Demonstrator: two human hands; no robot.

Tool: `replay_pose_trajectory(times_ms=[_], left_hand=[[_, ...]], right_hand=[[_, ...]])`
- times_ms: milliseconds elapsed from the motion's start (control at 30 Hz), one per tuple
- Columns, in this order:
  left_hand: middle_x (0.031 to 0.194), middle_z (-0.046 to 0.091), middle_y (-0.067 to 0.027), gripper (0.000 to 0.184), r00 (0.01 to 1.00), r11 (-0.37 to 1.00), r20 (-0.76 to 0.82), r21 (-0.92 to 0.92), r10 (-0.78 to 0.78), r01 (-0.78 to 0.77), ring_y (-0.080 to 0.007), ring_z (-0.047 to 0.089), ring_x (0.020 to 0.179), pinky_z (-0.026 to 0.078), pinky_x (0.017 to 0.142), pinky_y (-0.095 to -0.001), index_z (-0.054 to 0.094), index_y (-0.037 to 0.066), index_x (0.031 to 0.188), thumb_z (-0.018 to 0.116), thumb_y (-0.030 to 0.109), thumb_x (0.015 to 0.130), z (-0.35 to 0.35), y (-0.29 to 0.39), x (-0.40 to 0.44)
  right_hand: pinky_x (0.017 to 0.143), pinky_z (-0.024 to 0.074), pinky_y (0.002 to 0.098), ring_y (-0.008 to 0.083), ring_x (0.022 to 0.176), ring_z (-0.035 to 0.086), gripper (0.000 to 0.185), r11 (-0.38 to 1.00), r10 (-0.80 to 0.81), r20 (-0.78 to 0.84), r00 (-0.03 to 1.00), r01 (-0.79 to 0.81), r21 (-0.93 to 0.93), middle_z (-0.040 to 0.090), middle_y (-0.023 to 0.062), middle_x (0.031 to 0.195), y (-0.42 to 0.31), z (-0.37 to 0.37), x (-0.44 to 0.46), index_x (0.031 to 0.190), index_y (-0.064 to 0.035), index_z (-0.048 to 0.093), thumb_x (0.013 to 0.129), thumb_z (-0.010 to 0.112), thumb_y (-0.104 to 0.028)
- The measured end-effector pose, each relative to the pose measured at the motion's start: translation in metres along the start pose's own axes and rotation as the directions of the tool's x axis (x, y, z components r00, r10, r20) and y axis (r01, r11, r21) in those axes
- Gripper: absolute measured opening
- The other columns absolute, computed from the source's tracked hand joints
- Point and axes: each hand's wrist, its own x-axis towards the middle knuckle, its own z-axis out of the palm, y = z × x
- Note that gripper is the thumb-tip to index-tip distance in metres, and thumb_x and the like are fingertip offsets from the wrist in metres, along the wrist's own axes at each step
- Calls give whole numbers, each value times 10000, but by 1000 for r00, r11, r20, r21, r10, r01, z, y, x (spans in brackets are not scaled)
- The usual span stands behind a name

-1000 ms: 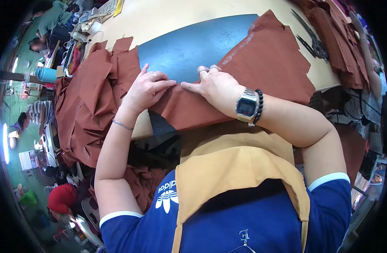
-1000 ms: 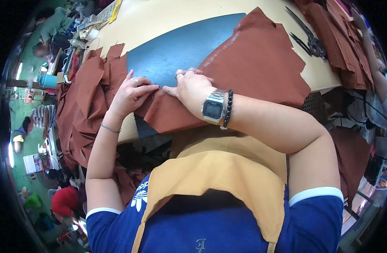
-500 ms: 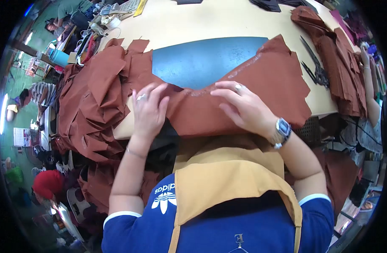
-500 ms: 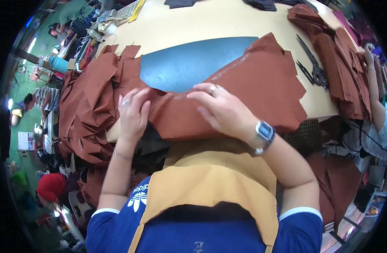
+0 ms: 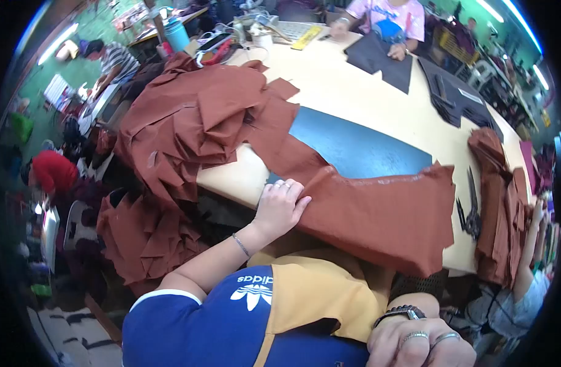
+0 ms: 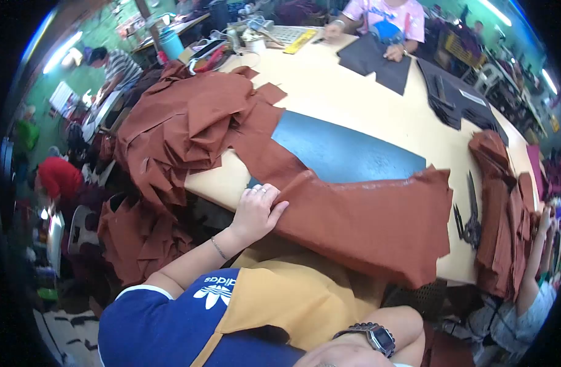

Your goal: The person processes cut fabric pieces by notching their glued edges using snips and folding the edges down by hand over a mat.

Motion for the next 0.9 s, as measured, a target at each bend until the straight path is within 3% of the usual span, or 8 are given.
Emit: replay_pose_trajectory(times_ms=[100,167,300,367,500,633,733,900], left_hand=[[1059,616,-96,255,979,879,99,-431,-180,205,-256,590,1004,442,880,-397,552,54,1101,557,275,973,-4,-6,1],[1189,608,-89,287,949,302,1,-948,-316,102,-216,580,1105,436,981,-373,541,48,1197,497,269,1020,-11,-4,9],[1316,574,-117,471,869,-542,314,-838,-382,65,-232,534,1229,378,1088,-379,500,-6,1338,457,344,1025,-83,-46,-1],[1301,585,-138,437,694,2,-74,-995,-716,-104,-269,551,1199,379,1083,-394,530,10,1312,445,325,1020,-146,-43,-7],[1175,655,-111,437,305,305,-414,-887,-857,-347,-263,617,1117,457,1029,-405,632,25,1155,389,351,994,-264,-93,-65],[1225,618,-156,471,-122,759,-753,-619,-646,-200,-324,612,1119,479,1010,-481,625,17,1154,322,304,937,-375,-112,-120],[1142,607,-192,435,-444,976,-875,-218,-194,4,-326,607,1075,499,962,-471,593,-61,1074,353,276,941,-432,-115,-141],[987,613,-225,418,107,762,-957,279,268,584,-289,604,964,478,781,-424,493,-158,1046,461,248,952,-491,-230,-183]], right_hand=[[700,561,380,244,868,607,58,953,-304,-224,926,300,-52,610,104,978,13,20,4,894,-70,660,895,603,-57],[719,553,368,250,876,603,43,970,-235,-198,952,242,11,603,113,947,15,21,6,913,-81,655,889,621,-68],[728,556,390,271,894,607,44,996,30,-7,1000,-29,89,613,108,945,20,-4,-1,917,-78,648,875,657,-69],[702,558,397,273,861,608,35,988,63,-158,985,-40,148,611,112,937,26,13,6,902,-72,639,873,654,-59],[589,538,341,253,728,612,42,983,154,-224,962,-126,134,610,99,871,30,19,11,875,-61,626,868,667,-64],[503,498,309,236,674,615,181,985,173,275,946,-157,-76,647,96,863,54,-37,0,952,-33,664,930,653,-212],[626,475,279,183,691,576,157,709,218,-241,946,-323,-627,608,72,787,59,-69,-45,875,-27,584,871,666,-161],[699,438,205,62,789,539,116,286,206,-744,636,-766,-575,561,0,892,55,-139,-119,984,-28,573,916,651,-79]])
